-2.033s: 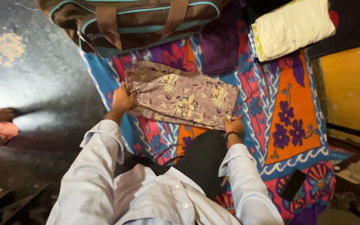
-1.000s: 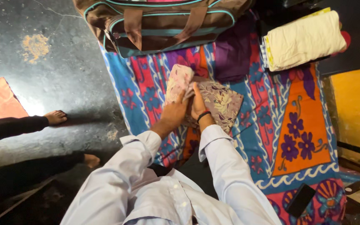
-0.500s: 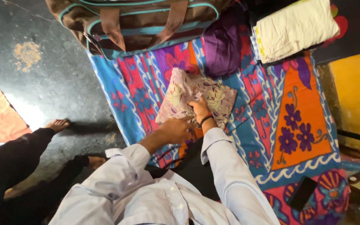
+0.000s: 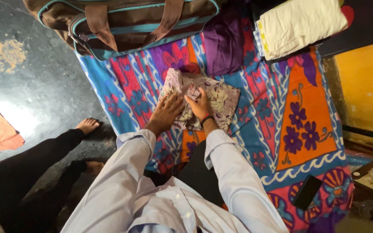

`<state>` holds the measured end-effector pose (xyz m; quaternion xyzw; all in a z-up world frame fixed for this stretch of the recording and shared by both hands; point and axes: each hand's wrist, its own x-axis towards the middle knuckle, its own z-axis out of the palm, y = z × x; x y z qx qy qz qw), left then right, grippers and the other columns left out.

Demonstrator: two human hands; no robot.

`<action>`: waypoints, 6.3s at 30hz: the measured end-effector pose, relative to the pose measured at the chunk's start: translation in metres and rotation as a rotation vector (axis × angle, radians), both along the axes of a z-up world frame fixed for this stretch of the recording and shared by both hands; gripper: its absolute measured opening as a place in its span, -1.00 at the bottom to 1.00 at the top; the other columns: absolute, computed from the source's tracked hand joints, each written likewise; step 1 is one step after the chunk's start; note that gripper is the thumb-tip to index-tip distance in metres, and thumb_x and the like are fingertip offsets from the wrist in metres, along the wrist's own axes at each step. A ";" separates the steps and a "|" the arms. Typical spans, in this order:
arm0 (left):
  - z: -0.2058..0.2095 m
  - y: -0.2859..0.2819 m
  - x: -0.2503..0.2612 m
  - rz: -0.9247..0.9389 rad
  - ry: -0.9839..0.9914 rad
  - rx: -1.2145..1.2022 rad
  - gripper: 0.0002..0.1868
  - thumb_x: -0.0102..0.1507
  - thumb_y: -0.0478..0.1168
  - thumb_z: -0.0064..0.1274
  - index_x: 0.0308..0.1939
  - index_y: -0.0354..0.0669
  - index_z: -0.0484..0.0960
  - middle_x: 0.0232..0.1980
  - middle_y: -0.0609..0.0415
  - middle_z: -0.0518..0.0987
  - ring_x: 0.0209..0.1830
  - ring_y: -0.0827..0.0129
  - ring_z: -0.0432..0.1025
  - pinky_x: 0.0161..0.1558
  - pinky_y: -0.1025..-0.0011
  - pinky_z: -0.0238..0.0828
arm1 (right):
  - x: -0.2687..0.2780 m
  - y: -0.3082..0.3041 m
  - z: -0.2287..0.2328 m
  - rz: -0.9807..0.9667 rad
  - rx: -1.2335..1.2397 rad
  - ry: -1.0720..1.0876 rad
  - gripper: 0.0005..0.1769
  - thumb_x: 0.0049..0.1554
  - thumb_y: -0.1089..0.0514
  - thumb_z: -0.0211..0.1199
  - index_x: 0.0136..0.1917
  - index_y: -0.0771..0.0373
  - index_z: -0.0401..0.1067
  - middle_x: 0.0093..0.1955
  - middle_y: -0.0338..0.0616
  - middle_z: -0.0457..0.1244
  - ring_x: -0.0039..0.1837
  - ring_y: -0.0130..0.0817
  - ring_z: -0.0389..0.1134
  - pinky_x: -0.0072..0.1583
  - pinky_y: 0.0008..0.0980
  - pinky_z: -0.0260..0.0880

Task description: The person removes various garments from a brown duffel bag and folds them by hand on a colorful patterned bedspread. They handle a purple cloth, a floral-patterned cloth, a light blue patterned cloth, and a pink jacket, folding each into a neat stack.

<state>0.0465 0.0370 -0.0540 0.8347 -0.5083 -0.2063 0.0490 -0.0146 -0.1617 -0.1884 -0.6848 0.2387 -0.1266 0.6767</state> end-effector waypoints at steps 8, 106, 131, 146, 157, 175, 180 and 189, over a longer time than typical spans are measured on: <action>0.017 0.000 0.013 0.020 0.119 -0.029 -0.06 0.15 0.01 0.14 0.59 0.09 0.11 0.69 0.06 -0.10 0.69 0.10 -0.31 0.54 -0.14 -0.44 | 0.007 -0.031 -0.002 0.035 -0.050 0.186 -0.31 0.09 0.28 0.33 0.51 0.23 0.43 0.46 0.09 0.35 0.16 -0.12 0.34 0.20 -0.28 0.37; -0.067 0.036 0.058 1.028 0.113 -0.323 -0.66 0.17 0.00 0.25 -0.15 -0.18 0.75 -0.04 -0.25 0.64 -0.01 -0.16 0.51 0.03 0.06 0.43 | -0.015 0.040 0.105 0.341 -0.426 0.136 -0.36 -0.10 0.33 0.44 0.27 0.25 0.42 0.46 0.05 0.16 0.39 -0.06 0.28 0.26 -0.18 0.43; -0.105 0.062 -0.002 1.352 1.034 -0.365 -0.70 0.41 -0.05 -0.11 0.02 -0.21 0.32 -0.41 0.01 0.44 -0.55 0.30 0.34 -0.53 0.28 0.31 | 0.125 -0.150 0.033 -0.622 0.797 0.054 -0.63 -0.02 0.34 0.37 0.10 0.32 0.46 0.01 -0.13 0.39 0.01 -0.20 0.46 0.05 -0.22 0.59; -0.119 -0.007 -0.094 1.522 1.637 -0.158 -0.47 0.38 0.12 -0.17 0.37 0.04 0.27 0.14 -0.24 0.60 -0.20 -0.19 0.59 -0.28 -0.04 0.58 | -0.112 -0.125 0.070 -0.079 -0.526 0.147 -0.83 0.20 0.30 0.29 0.06 0.43 0.52 -0.10 0.02 0.41 -0.04 -0.16 0.46 -0.01 -0.20 0.50; 0.066 -0.018 -0.047 1.084 2.021 -1.040 -0.36 0.14 -0.11 0.20 0.29 0.06 0.35 0.24 0.05 0.53 0.22 0.20 0.48 0.17 0.03 0.48 | -0.151 -0.016 0.181 -0.112 0.577 0.014 -0.35 -0.02 0.47 0.32 0.36 0.41 0.32 0.29 0.02 0.32 0.28 -0.15 0.40 0.36 -0.13 0.40; 0.115 0.003 -0.042 0.987 1.711 -1.113 -0.40 0.13 -0.42 0.30 0.26 -0.36 0.49 0.14 -0.09 0.63 0.13 0.13 0.54 0.22 0.09 0.51 | -0.100 -0.018 0.272 0.505 0.598 -0.078 0.19 -0.02 0.06 0.53 0.67 0.37 -0.07 0.64 0.02 0.03 0.64 -0.17 0.04 0.60 -0.19 0.03; 0.088 -0.012 -0.056 1.067 1.150 -0.767 -0.36 0.20 -0.09 0.27 0.29 -0.27 0.45 0.20 -0.08 0.60 0.21 0.19 0.49 0.27 0.23 0.40 | -0.125 -0.010 0.238 0.349 0.361 0.164 -0.08 0.01 0.36 0.36 0.58 0.36 0.09 0.45 -0.02 0.20 0.43 -0.21 0.23 0.42 -0.22 0.25; 0.016 0.027 -0.005 -0.188 -0.356 -0.203 -0.29 0.20 -0.21 -0.02 0.46 -0.06 0.23 0.49 -0.07 0.25 0.50 0.09 0.12 0.43 0.09 0.07 | -0.220 -0.065 0.214 0.009 0.547 0.213 -0.21 0.03 0.37 0.28 0.53 0.37 0.19 0.41 -0.02 0.26 0.38 -0.16 0.30 0.39 -0.21 0.30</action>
